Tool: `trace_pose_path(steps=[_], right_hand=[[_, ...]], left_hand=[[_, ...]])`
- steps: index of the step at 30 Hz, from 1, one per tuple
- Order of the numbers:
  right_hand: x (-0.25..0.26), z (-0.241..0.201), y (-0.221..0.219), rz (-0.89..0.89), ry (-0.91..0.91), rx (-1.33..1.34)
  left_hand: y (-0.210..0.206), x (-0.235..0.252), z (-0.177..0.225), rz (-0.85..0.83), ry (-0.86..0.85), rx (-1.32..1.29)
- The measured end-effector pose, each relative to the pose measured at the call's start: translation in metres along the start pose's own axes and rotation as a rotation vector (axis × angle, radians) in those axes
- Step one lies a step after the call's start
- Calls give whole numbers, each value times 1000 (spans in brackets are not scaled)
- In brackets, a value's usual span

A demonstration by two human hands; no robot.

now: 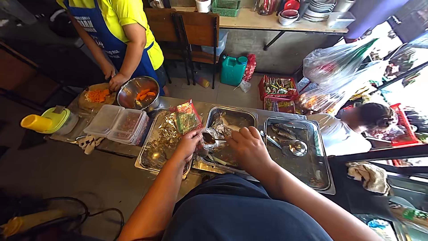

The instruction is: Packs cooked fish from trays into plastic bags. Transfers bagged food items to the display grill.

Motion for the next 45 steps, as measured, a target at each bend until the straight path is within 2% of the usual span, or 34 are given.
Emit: trace_pose_path(steps=[3, 7, 10, 14, 18, 21, 27, 31, 36, 45], right_hand=[[-15, 14, 14, 85, -39, -20], [-40, 51, 19, 149, -288, 138], [-64, 88, -5, 120, -474, 283], [-84, 107, -48, -40, -583, 165], [-92, 107, -81, -129, -539, 72], [-96, 109, -95, -131, -491, 78], [-109, 116, -81, -128, -340, 134], [-109, 116, -77, -113, -432, 83], [-93, 103, -96, -140, -493, 98], [-109, 109, -80, -190, -383, 162]], left_hand=[[3, -1, -1, 13, 6, -23], [7, -2, -1, 24, 4, -63], [12, -3, 2, 23, 8, -45], [19, -5, 6, 20, 5, -17], [22, -5, 10, 5, -5, 2], [22, -4, 10, 1, -9, -2], [20, -8, 11, -7, -8, 14], [17, -7, 8, -8, -1, 9], [14, -9, 12, -6, -8, 8], [23, -10, 13, 15, -28, -2]])
Point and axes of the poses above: each hand's wrist, its own x-axis towards the middle knuckle, its own y-axis out of the back of the hand, z = x × y, the point moved 4 cm from there along x, towards the middle knuckle, and after that the axes turned 4 degrees about -x, right-handed, at the moved point
